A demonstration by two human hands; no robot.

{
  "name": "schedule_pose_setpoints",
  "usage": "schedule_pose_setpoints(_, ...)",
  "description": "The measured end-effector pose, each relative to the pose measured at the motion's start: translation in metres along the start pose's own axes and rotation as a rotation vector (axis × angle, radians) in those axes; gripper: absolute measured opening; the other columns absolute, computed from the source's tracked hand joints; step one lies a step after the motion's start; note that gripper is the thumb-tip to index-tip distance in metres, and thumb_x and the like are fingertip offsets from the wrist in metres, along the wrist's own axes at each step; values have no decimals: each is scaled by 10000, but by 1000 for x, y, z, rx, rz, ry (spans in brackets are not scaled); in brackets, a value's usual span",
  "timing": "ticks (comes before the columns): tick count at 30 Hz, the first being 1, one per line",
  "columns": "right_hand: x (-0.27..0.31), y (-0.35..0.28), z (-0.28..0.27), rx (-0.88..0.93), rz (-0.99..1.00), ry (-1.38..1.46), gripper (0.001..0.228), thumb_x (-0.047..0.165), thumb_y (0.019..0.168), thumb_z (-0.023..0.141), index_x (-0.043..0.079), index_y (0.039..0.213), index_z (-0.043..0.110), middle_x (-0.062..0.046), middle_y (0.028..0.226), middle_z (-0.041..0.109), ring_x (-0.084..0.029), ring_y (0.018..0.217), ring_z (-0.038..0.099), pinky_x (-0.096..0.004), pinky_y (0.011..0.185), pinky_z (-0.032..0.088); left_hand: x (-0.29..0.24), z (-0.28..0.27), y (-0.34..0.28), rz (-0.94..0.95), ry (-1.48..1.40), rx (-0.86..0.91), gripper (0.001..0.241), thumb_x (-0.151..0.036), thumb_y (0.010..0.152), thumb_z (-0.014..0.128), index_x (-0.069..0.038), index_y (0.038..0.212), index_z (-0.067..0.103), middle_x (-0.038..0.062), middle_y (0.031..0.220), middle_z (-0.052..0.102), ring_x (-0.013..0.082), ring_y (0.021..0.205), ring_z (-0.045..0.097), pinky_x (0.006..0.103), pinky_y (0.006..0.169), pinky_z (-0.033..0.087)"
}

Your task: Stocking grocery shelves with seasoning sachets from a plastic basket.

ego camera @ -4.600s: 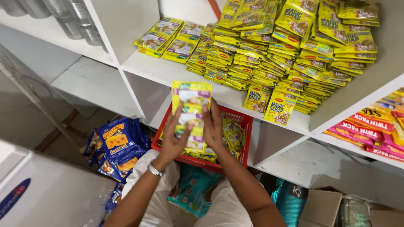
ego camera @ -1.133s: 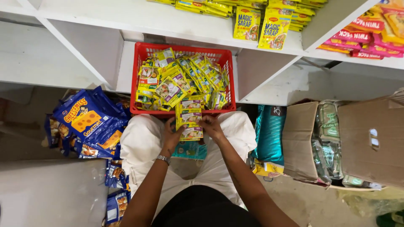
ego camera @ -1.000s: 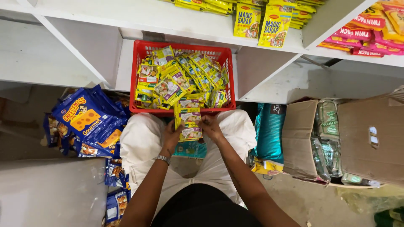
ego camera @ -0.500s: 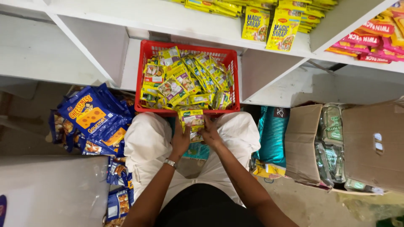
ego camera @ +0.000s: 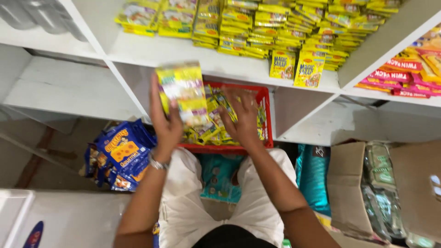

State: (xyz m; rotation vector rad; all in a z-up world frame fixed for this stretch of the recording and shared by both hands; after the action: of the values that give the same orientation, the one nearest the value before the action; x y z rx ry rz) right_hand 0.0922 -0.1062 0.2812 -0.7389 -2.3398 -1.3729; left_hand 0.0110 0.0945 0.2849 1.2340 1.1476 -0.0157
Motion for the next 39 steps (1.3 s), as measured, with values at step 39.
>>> schedule_pose_setpoints(39,-44,50,60,-209,13,-587,557,96,823,678,131,1377,631,-96,1352,602,-290,1349,526,-524,1211,308,207,11,223,430,1144,332,953,-739,1041,534,131,1431,527,391,1431,508,507,1323,459,543,1095,314)
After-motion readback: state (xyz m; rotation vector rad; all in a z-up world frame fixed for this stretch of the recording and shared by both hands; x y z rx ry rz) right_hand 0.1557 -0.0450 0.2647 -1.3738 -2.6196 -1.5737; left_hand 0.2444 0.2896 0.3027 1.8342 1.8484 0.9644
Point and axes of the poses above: each hand's wrist, its own y-axis towards the middle knuckle, its own z-axis out of the palm, x = y × z, the point moved 7 cm from there along y, towards the middle knuckle
